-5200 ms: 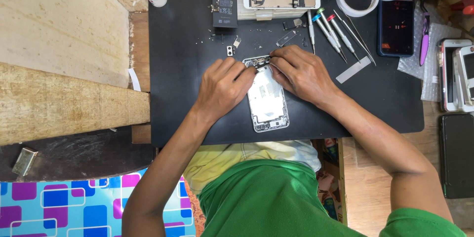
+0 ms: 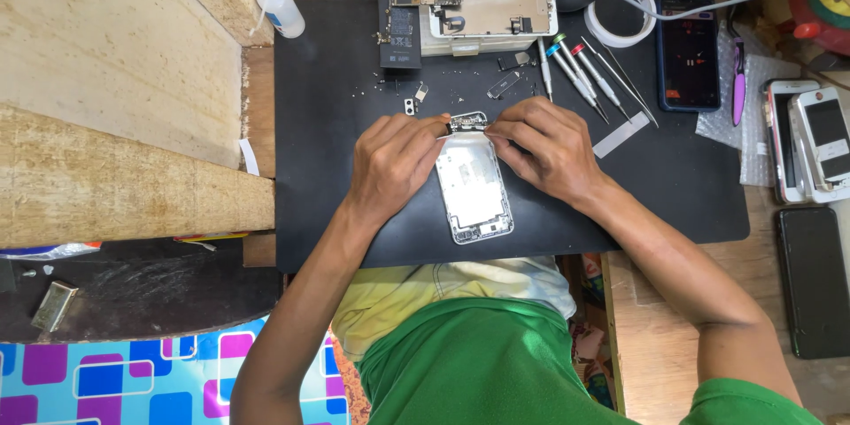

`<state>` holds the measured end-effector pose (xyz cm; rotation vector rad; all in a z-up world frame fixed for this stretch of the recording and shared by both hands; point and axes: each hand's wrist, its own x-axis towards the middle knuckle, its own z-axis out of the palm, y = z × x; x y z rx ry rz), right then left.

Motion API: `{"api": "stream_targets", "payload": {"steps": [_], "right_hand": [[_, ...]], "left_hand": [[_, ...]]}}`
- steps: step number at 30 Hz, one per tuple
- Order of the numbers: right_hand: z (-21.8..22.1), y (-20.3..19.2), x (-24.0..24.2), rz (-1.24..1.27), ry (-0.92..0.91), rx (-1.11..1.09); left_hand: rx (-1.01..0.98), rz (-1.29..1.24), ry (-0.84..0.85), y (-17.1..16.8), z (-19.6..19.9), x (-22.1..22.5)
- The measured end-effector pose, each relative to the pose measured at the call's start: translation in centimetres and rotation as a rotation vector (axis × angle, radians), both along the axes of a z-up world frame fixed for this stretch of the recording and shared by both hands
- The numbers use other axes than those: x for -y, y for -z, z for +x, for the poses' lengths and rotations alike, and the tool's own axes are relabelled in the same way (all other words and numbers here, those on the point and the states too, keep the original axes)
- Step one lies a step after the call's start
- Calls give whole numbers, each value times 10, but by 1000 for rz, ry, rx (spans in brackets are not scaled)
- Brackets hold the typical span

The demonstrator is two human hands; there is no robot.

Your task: Repairing a smartphone by unscrewing components and prying parts apart on a workbench

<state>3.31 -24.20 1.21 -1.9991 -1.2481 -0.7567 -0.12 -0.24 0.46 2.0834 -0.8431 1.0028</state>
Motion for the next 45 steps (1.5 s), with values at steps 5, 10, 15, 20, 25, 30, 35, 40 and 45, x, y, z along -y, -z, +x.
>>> {"api": "stream_targets", "payload": {"steps": [5,10,15,20,25,30,35,40,45], "right_hand": [[2,-5,5,-30,31,72],[31,-17,27,-115,104,156],[79,-35,36,-317,424,415],[104,-22,34,-442,443,533],[106,-14,29,-512,479,566],[102,-15,23,-544,448,525],[85,-19,27,-515,439,444],[24,-36,27,-357,311,211],[-33,-20,34,-206,237,-298]], "left_hand": [[14,-36,-20,0,0,3],[-7,-82,-64,2,1,3],[-83,116,-59,10,-1,0],[-94,134,-73,11,-1,0],[-117,145,-89,14,1,0],[-121,139,-93,12,1,0],[-134,124,-90,12,1,-1],[-157,90,-94,11,1,-3],[-179,-1,-122,14,4,-5]]}}
